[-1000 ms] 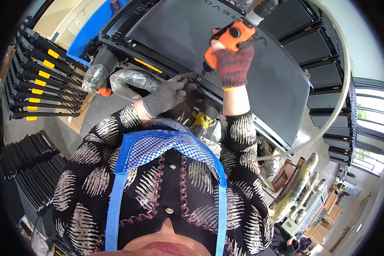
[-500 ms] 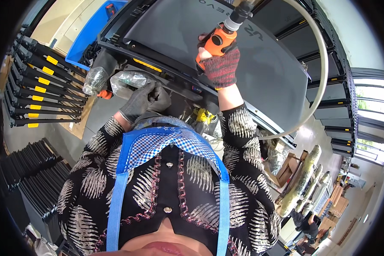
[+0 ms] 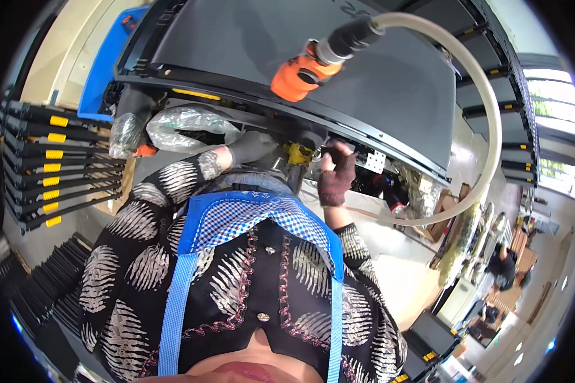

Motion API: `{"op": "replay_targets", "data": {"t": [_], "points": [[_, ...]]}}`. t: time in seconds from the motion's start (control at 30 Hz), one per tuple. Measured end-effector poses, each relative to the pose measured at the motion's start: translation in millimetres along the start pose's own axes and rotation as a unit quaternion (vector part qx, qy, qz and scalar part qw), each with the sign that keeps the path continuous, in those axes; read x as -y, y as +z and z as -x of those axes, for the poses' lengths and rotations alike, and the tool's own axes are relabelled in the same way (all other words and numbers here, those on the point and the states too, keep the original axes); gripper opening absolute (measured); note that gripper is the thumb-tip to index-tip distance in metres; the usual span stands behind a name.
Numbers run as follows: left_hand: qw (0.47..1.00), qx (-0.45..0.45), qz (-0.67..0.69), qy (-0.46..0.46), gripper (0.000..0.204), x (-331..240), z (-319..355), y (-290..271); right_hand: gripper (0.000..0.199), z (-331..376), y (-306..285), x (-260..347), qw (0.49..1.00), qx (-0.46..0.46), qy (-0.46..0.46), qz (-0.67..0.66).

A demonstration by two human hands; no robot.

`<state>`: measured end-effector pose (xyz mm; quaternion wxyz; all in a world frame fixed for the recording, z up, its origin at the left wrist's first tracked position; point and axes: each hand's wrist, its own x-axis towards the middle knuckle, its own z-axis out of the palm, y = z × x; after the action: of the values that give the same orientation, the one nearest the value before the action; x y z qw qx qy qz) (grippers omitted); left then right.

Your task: Assembling treadmill components using a pneumatic screwdriver and manual handling of parts.

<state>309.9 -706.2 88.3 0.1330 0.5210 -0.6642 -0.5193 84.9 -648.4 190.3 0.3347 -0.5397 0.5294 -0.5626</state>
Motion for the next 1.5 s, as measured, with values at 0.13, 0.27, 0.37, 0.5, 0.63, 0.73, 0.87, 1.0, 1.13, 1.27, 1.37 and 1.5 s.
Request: {"op": "replay_targets", "data": {"t": [0.13,0.27,0.37,0.5,0.63,0.73,0.87,1.0,1.13,1.27,1.37,1.5], "points": [[0.961,0.02,-0.264,0.085,0.03,11,-36,42,0.024,65,-23,-40,0.974,0.046,0.158,0.157],[0.949,-0.015,-0.265,0.17,0.029,13,-59,57,0.027,104,-19,-60,0.956,0.035,0.201,0.211],[0.936,0.032,-0.308,0.169,0.029,16,-57,53,0.027,118,-33,-78,0.941,0.118,0.286,0.134],[0.909,0.082,-0.381,0.146,0.028,12,-53,46,0.031,109,-34,-75,0.931,0.182,0.234,0.214],[0.873,0.117,-0.465,0.089,0.027,6,-35,35,0.023,88,-13,-75,0.95,0.205,0.186,0.143],[0.881,0.091,-0.454,0.101,0.028,-21,-12,2,0.024,98,7,-160,0.875,0.204,0.43,0.082],[0.926,-0.014,-0.349,0.142,0.029,-62,41,-48,0.024,84,37,-175,0.883,0.232,0.406,0.036],[0.939,-0.119,-0.305,0.101,0.029,-70,97,-79,0.024,106,-36,-178,0.883,0.286,0.373,-0.009],[0.936,-0.2,-0.279,0.074,0.029,-63,129,-96,0.025,93,-28,-191,0.885,0.301,0.351,-0.057],[0.923,-0.297,-0.231,0.085,0.025,-35,138,-95,0.025,93,-8,-196,0.888,0.309,0.329,-0.087],[0.904,-0.348,-0.18,0.17,0.022,-26,136,-94,0.026,100,-7,-200,0.894,0.309,0.31,-0.101],[0.917,-0.177,0.344,-0.096,0.033,-66,140,-91,0.026,109,-26,-209,0.9,0.31,0.283,-0.117]]}}
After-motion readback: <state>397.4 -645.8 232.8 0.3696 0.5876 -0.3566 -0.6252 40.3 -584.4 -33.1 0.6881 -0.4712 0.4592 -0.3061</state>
